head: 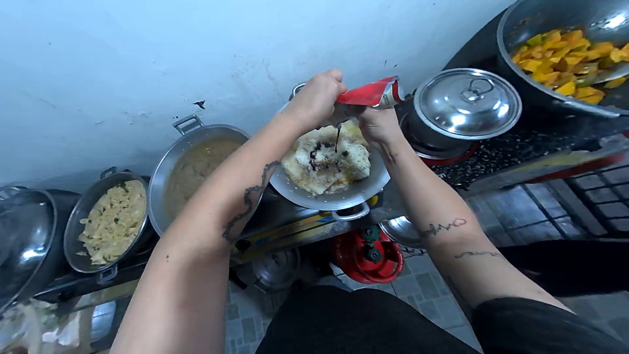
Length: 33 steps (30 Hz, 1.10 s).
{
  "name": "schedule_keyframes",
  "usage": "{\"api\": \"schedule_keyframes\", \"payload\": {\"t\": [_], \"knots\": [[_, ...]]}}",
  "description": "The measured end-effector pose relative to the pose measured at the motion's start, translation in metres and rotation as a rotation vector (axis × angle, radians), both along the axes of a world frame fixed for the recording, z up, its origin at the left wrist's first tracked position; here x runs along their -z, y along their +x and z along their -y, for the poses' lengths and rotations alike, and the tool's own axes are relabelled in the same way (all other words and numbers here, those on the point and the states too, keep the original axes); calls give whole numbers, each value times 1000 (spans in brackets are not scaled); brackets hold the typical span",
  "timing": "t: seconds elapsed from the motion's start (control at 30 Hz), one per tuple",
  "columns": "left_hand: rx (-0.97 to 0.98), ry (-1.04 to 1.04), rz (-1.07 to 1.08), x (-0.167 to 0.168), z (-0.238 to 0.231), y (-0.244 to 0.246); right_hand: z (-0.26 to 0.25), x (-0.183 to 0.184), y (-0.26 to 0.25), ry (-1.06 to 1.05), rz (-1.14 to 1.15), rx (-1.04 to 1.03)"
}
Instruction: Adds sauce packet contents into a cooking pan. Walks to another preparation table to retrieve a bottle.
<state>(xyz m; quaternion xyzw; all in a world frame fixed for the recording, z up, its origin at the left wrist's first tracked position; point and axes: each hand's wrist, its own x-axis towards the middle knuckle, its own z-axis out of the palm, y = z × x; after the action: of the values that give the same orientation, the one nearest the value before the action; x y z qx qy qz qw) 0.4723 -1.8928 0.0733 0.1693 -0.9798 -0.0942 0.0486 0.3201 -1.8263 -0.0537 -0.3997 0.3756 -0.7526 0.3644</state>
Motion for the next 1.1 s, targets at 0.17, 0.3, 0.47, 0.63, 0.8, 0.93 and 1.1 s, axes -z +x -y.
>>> {"api": "schedule_keyframes", "payload": {"t": [0.17, 0.3, 0.47, 0.63, 0.8, 0.93, 1.1], "knots": [[0, -26, 3, 1, -4, -11, 2, 2, -8, 17, 13, 29], [-20, -46, 1, 2, -4, -18, 10, 1, -8, 57, 33, 88], [-157, 102, -42, 0, 11, -8, 20, -2, -1, 45, 40, 56], [-317, 300, -8, -8, 18, 14, 25, -8, 14, 68, 104, 11], [-212, 190, -2, -4, 15, 21, 30, 9, 22, 93, 163, -169], [-179, 122, 46, -5, 16, 26, 36, 18, 24, 91, 39, -171], [-151, 73, 45, -2, 16, 28, 40, 21, 30, 53, 20, -144]]}}
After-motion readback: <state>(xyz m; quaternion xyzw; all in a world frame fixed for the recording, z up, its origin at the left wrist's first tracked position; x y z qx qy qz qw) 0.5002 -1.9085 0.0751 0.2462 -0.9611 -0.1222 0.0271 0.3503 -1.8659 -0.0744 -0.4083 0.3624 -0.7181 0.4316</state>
